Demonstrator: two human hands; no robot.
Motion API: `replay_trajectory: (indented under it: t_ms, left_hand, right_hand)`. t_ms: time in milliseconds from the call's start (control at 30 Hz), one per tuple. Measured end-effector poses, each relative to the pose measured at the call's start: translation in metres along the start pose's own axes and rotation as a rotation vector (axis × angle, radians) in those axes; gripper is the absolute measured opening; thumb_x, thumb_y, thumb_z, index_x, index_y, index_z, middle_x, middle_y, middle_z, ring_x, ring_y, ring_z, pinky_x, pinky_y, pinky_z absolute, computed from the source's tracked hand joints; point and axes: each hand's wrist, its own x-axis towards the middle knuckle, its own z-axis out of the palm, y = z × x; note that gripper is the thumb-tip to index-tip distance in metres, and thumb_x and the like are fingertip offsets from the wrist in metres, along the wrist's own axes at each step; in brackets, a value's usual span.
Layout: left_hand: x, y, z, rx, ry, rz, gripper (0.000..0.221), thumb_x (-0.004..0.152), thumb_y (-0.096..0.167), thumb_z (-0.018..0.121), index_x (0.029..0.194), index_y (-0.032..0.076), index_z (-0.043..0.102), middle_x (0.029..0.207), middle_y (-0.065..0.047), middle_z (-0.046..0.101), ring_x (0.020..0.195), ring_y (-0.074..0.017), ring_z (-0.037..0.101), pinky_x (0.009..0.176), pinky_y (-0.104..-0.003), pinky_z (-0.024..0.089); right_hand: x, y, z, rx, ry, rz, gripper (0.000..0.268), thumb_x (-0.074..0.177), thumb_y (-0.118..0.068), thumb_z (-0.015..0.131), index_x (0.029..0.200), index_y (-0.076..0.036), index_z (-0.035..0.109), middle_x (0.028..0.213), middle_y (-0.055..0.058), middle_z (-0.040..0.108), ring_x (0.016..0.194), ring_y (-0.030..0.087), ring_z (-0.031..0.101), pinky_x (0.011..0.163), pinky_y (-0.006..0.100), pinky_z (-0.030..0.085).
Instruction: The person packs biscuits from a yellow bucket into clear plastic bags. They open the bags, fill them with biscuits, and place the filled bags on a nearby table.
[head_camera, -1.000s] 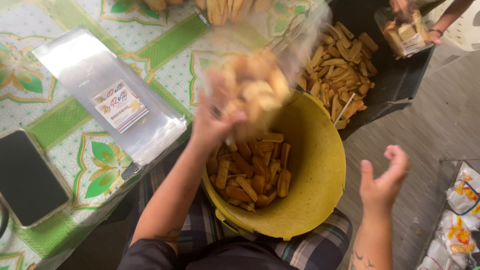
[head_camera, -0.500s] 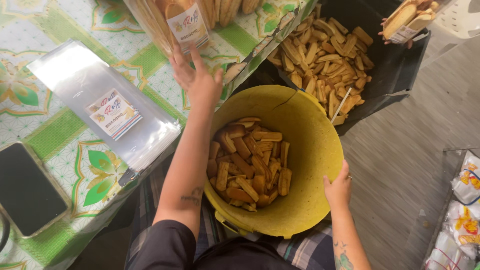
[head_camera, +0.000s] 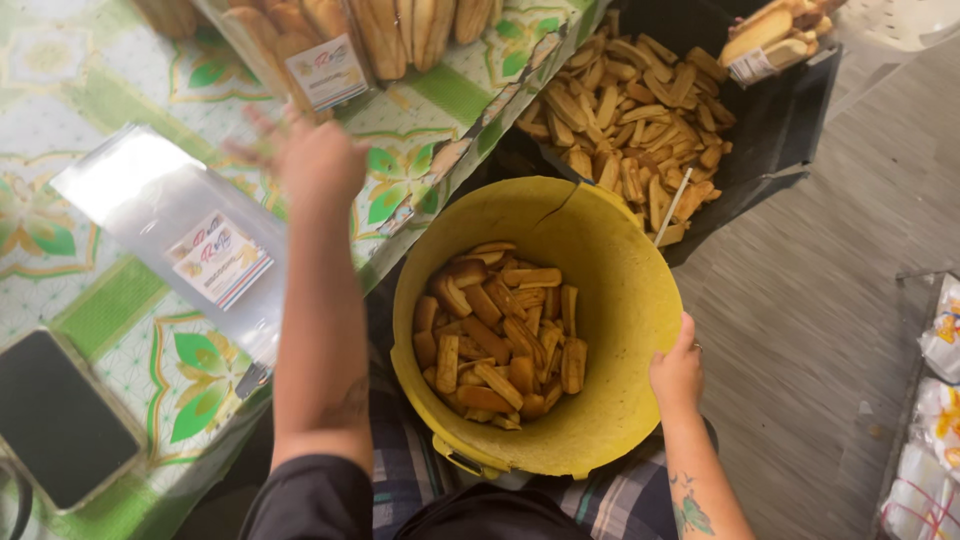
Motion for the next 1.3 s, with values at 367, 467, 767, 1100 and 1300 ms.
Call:
replay_trajectory:
  t_ms: [367,467,767,1100,1300]
  left_hand:
    - [-0.13,-0.16,0.046,0.056,0.042,-0.096,0.102,0.087,0.065,0.067,0.16,0.002,0.033,0.162,-0.037,0.022,0.145,-0.0587,0.024,0.114,-0.068,0.014]
    - [-0.131,-0.172,0.058,0.085,0.17,-0.074,0.088,0.09,0.055,0.066,0.153,-0.003,0.044,0.16,-0.033,0.038,0.144,-0.0514,0.038,0.117,-0.067,0.018]
    - [-0.205,-0.103,-0.028,-0.146,0.464,0.105,0.059,0.108,0.016,0.059,0.16,-0.004,0.042,0.153,-0.026,0.054,0.149,-0.0423,0.046,0.124,-0.066,0.023]
    - [-0.22,0.107,0.182,0.012,-0.581,0.974,0.079,0.086,0.039,0.069,0.15,0.008,0.035,0.159,-0.014,0.034,0.148,-0.0286,0.031,0.112,-0.071,0.021]
    - [-0.167,0.075,0.276,-0.491,-0.164,0.585,0.1,0.074,0.022,0.087,0.154,0.005,0.029,0.157,-0.032,0.032,0.145,-0.0507,0.03,0.112,-0.061,0.028]
  right_hand:
    - [0.002,0.01,0.009,-0.027,0.008,0.035,0.085,0.088,-0.01,0.066,0.16,-0.022,0.022,0.129,0.03,0.059,0.109,0.048,0.063,0.09,0.055,0.052]
    - [-0.006,0.009,0.007,-0.025,0.032,0.005,0.084,0.088,-0.009,0.065,0.16,-0.022,0.023,0.129,0.03,0.06,0.11,0.048,0.063,0.09,0.054,0.053]
    - [-0.001,-0.052,-0.022,-0.493,-0.141,0.01,0.084,0.082,-0.036,0.079,0.149,-0.015,0.034,0.164,0.028,0.028,0.147,0.05,0.027,0.111,0.059,0.028]
    - [0.013,-0.127,0.089,1.191,-0.492,0.069,0.037,0.092,-0.01,0.058,0.129,-0.005,0.062,0.122,0.016,0.075,0.11,0.031,0.07,0.097,0.041,0.054]
    - [0.002,-0.083,0.166,0.655,-0.298,-0.161,0.02,0.082,0.001,0.062,0.095,-0.008,0.073,0.092,0.009,0.076,0.09,0.021,0.073,0.081,0.034,0.056]
